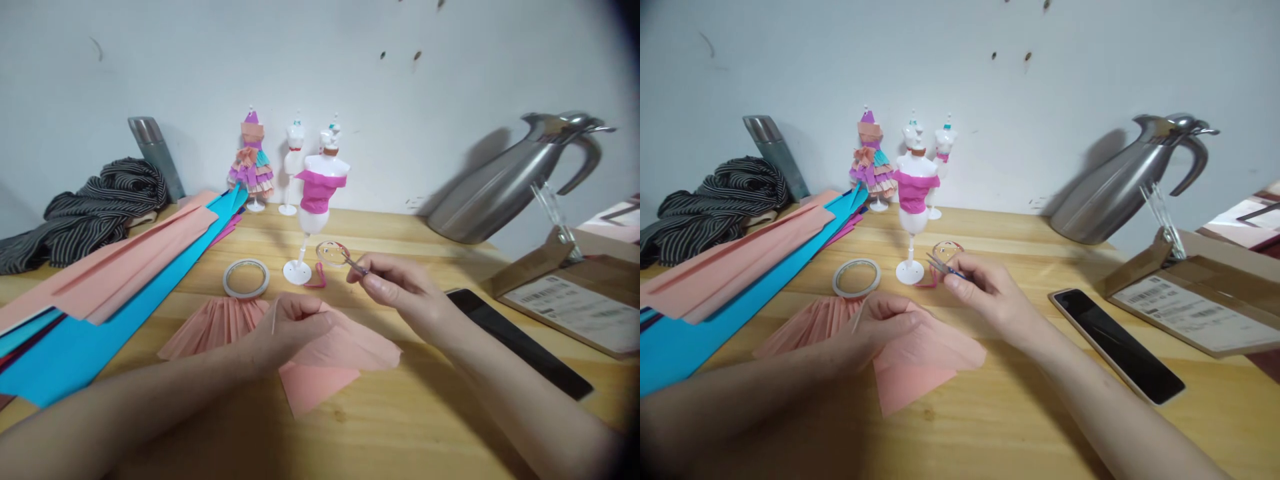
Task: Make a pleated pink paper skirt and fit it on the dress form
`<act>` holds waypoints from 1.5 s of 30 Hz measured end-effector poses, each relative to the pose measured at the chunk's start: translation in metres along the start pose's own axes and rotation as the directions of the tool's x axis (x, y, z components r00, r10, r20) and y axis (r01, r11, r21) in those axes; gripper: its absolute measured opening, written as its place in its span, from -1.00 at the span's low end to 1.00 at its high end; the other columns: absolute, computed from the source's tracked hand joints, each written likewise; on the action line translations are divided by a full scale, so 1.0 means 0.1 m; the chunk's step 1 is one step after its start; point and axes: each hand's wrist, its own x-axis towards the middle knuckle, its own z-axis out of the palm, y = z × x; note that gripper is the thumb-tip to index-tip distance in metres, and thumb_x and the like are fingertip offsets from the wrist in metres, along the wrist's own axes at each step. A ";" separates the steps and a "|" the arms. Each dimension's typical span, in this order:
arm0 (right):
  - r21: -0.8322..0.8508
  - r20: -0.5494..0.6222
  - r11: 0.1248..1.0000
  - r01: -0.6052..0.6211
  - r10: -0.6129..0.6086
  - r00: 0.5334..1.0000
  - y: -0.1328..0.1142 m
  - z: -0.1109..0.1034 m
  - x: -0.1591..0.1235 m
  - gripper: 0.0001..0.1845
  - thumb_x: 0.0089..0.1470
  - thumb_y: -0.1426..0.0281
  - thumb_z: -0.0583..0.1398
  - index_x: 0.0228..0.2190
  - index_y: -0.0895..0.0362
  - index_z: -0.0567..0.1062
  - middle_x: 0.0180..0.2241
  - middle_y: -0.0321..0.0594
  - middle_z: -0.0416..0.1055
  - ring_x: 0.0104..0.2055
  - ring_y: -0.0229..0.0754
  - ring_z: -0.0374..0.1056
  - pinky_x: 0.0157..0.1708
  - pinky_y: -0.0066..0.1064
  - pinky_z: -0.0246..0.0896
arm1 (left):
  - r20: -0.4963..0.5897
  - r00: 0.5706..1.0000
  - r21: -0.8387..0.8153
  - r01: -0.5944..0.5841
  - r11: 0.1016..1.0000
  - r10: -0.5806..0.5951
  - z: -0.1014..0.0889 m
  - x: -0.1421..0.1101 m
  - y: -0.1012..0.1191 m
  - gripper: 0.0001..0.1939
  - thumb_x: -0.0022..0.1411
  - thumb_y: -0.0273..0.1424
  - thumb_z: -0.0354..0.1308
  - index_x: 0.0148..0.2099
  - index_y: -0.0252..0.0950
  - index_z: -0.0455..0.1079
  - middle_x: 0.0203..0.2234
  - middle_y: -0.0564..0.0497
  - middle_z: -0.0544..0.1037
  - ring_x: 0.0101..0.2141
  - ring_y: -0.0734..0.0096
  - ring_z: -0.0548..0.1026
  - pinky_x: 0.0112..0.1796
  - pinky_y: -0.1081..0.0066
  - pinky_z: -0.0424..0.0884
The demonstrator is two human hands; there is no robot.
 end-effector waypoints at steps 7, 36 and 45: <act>-0.029 0.076 0.996 -0.083 0.085 0.993 -0.01 -0.05 0.01 -0.58 -0.02 0.03 0.27 -0.41 0.14 0.40 -0.57 -0.41 0.00 -0.54 -0.33 -0.08 -0.55 -0.42 -0.17 | -0.178 0.981 -0.187 -0.106 0.977 0.072 -0.06 0.08 0.09 -0.73 0.04 -0.22 0.34 -0.41 -0.37 0.57 -0.58 0.04 0.45 -0.53 0.55 0.33 -0.46 0.53 0.26; 0.180 0.060 0.977 -0.113 0.104 0.993 0.14 -0.29 0.06 -0.52 0.14 0.00 0.13 -0.43 0.19 0.49 -0.64 -0.39 0.07 -0.60 -0.34 -0.06 -0.59 -0.42 -0.22 | -0.256 0.967 -0.072 -0.034 0.997 0.015 -0.09 0.09 0.12 -0.62 -0.04 -0.16 0.36 -0.54 -0.40 0.42 -0.64 0.08 0.27 -0.56 0.58 0.18 -0.58 0.56 0.12; -0.397 0.078 0.918 -0.020 0.055 0.995 -0.10 -0.48 -0.05 -0.55 0.19 0.05 0.09 -0.38 0.17 0.52 -0.48 -0.21 0.38 -0.44 -0.20 0.20 -0.47 -0.39 0.03 | -0.296 0.953 0.011 -0.066 0.998 0.067 -0.08 0.08 0.10 -0.63 -0.04 -0.14 0.36 -0.51 -0.39 0.47 -0.63 0.07 0.30 -0.54 0.55 0.20 -0.57 0.55 0.11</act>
